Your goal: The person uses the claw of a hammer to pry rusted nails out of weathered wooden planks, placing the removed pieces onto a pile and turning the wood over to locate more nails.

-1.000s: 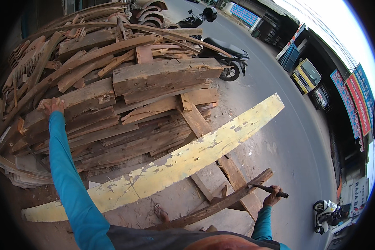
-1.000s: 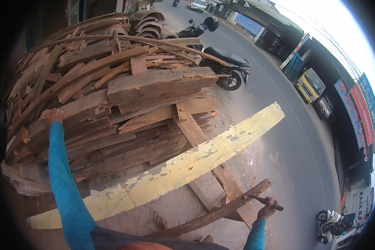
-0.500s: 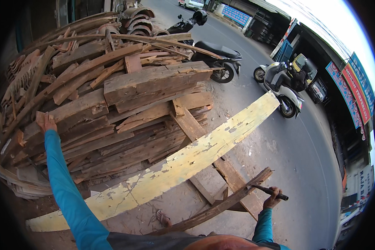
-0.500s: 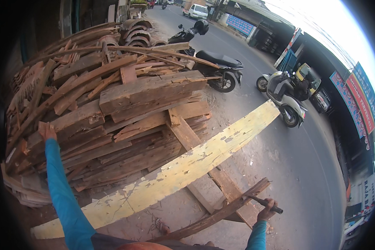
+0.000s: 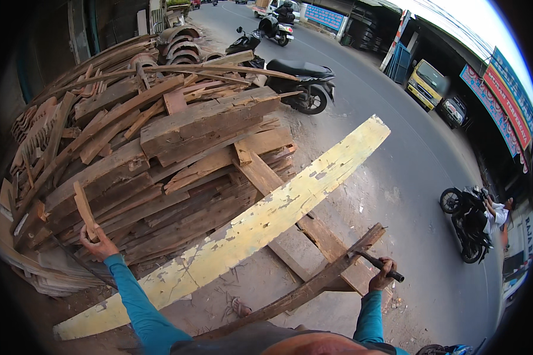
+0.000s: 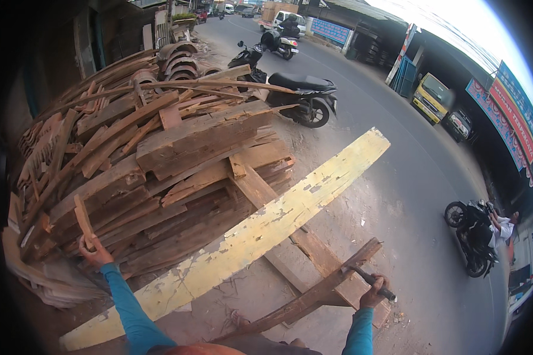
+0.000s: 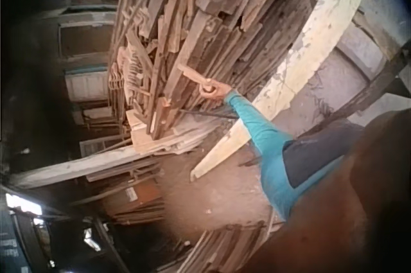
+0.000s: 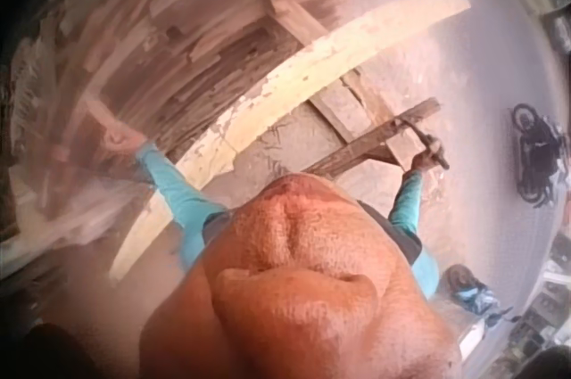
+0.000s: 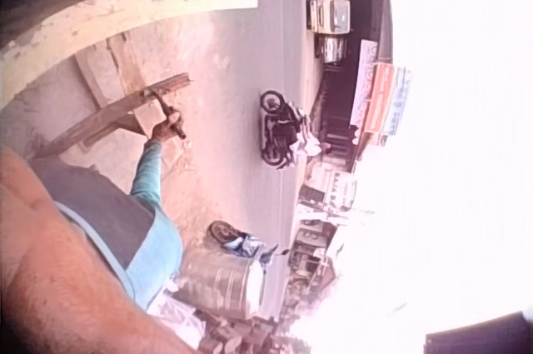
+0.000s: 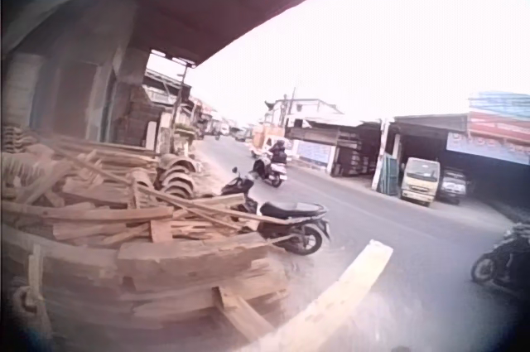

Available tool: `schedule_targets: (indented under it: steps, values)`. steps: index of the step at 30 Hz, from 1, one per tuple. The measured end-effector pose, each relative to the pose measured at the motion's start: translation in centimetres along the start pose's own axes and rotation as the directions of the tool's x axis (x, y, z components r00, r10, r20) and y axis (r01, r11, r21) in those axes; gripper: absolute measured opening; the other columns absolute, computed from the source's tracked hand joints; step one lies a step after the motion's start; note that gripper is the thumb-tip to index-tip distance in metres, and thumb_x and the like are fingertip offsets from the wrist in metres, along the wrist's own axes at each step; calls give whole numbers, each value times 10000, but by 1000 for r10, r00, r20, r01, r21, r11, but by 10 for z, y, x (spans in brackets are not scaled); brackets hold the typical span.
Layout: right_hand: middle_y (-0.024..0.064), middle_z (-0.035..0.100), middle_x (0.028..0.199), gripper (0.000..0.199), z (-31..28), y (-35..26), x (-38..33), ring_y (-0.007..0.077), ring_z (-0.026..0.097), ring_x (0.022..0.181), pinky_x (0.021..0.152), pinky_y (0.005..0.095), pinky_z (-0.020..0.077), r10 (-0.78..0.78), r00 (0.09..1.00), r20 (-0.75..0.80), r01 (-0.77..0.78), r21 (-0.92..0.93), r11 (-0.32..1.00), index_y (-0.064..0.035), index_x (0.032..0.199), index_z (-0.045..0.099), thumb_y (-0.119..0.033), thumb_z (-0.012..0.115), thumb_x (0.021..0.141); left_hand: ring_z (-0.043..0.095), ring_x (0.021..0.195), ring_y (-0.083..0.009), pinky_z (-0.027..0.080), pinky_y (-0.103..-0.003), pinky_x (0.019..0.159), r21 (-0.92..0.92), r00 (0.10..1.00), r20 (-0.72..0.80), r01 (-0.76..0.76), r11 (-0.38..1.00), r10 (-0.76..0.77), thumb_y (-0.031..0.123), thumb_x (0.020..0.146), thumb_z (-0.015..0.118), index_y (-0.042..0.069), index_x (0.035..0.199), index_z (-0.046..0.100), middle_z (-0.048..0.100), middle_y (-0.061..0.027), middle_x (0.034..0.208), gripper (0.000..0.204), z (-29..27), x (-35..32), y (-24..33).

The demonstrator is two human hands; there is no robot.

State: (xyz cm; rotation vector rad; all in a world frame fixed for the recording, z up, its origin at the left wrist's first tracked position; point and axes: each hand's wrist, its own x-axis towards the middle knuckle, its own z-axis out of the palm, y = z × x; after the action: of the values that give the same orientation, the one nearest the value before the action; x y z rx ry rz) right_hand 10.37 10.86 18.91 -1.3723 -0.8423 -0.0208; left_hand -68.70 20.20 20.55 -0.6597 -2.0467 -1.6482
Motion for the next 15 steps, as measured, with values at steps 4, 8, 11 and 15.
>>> schedule_targets:
  steps: [4,8,11,15]
  values:
    - [96,623,887,240,-12,-5,2,196,596,852,854,377,486,72,997,23,-74,58,996,-30,862,566,-239,521,969,607,1054,-285,521,-415,850,-222,969,244,94,971,-38,306,958,627,52,1240,576,613,-166,1172,382,-46,-110,81]
    - [127,678,875,229,-48,-27,18,212,658,857,894,369,499,177,981,-77,-164,145,976,-2,875,595,-200,564,986,576,1071,-288,512,-402,901,-325,830,555,278,904,-55,330,938,632,-1,1231,558,549,-197,1204,448,-67,-215,153]
    - [78,617,783,163,-112,-54,17,187,613,743,773,344,515,214,977,-8,-200,315,928,-34,867,553,-155,565,976,560,1054,-285,485,-410,921,-414,511,857,618,668,58,331,912,647,-39,1188,541,544,-191,1165,473,-97,-294,198]
    - [12,580,718,264,-214,-82,-5,74,531,577,537,252,451,383,894,234,-422,149,894,-28,848,603,-267,623,961,540,1068,-260,431,-410,958,-423,54,868,603,677,494,309,880,651,-38,1197,492,558,-180,1132,496,-158,-411,253]
